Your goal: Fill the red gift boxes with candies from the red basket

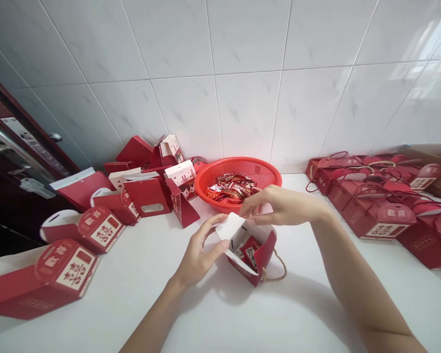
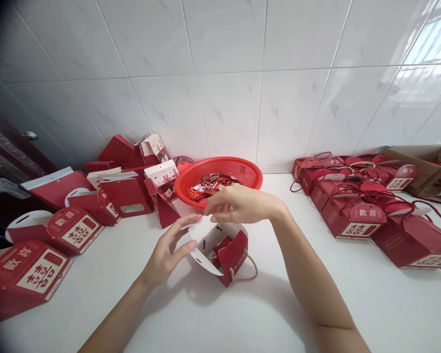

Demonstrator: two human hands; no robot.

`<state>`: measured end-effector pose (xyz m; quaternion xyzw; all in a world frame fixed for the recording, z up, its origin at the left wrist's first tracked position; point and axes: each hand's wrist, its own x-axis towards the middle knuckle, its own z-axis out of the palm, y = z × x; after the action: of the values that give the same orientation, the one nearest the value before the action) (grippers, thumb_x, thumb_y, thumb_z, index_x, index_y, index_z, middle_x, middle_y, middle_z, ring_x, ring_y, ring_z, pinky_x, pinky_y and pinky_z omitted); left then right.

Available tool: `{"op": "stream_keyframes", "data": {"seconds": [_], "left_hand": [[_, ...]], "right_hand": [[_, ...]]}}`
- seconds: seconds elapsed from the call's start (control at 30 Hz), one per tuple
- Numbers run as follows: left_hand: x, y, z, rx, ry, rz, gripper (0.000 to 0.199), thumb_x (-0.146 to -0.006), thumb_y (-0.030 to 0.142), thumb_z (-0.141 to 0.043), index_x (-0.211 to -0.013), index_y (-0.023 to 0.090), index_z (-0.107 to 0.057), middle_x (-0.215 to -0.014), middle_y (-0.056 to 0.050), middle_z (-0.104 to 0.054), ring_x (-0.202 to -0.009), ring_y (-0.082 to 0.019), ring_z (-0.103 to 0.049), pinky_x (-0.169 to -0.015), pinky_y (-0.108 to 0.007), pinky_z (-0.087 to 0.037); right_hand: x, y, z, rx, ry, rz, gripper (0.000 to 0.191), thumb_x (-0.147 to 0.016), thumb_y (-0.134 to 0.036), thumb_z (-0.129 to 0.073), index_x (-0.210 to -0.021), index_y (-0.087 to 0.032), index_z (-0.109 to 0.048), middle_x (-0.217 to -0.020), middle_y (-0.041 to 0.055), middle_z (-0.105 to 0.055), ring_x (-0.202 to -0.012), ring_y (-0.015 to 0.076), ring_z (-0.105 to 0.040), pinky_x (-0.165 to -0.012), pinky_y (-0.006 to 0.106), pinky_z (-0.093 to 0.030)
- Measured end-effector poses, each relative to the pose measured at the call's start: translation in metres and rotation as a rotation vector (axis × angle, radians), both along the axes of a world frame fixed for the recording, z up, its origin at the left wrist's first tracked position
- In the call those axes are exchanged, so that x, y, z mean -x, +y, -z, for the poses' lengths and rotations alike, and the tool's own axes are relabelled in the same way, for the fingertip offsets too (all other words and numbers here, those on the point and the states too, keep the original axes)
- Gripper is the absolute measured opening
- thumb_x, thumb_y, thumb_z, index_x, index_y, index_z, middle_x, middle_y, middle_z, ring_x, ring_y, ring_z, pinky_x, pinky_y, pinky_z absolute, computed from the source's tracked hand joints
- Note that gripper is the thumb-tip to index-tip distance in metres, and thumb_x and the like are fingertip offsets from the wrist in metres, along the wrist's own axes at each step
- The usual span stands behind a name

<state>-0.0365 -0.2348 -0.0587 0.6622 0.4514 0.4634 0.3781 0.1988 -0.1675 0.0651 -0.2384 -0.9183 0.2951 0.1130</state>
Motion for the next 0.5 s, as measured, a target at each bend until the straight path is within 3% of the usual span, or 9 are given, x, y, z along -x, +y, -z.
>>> {"op": "stream_keyframes", "data": {"seconds": [0.2,0.37,0.5], "left_hand": [[-0.001,-0.001,0.001,-0.054,0.045,0.006,0.046,-0.090,0.036,-0.063,-0.134,0.024,-0.055,-0.142,-0.010,-0.056,-0.132,-0.029,-0.051,-0.111,-0.042,-0.040],[-0.007,-0.006,0.002,-0.160,0.063,-0.018,0.045,-0.089,0.035,-0.065,-0.133,0.025,-0.056,-0.144,-0.010,-0.053,-0.135,-0.030,-0.048,-0.112,-0.042,-0.040],[-0.014,-0.010,0.006,-0.167,0.015,-0.010,0.049,-0.089,0.035,-0.065,-0.136,0.025,-0.051,-0.141,-0.010,-0.057,-0.130,-0.028,-0.053,-0.110,-0.043,-0.042]], "right_hand": [[-0.026,-0.017,0.026,-0.043,0.046,0.077,0.037,-0.085,-0.043,-0.071,-0.114,-0.020,-0.070,-0.116,0.0082,-0.070,-0.102,0.0219,-0.064,-0.086,0.034,-0.050],[-0.033,-0.036,0.067,-0.094,0.207,0.278,0.032,-0.092,-0.043,-0.061,-0.118,-0.023,-0.065,-0.124,0.0094,-0.068,-0.110,0.0242,-0.063,-0.093,0.039,-0.050],[-0.024,-0.050,0.105,-0.159,0.342,0.482,0.041,-0.095,-0.041,-0.057,-0.132,-0.025,-0.053,-0.129,0.0110,-0.065,-0.113,0.0254,-0.063,-0.095,0.042,-0.053]]}}
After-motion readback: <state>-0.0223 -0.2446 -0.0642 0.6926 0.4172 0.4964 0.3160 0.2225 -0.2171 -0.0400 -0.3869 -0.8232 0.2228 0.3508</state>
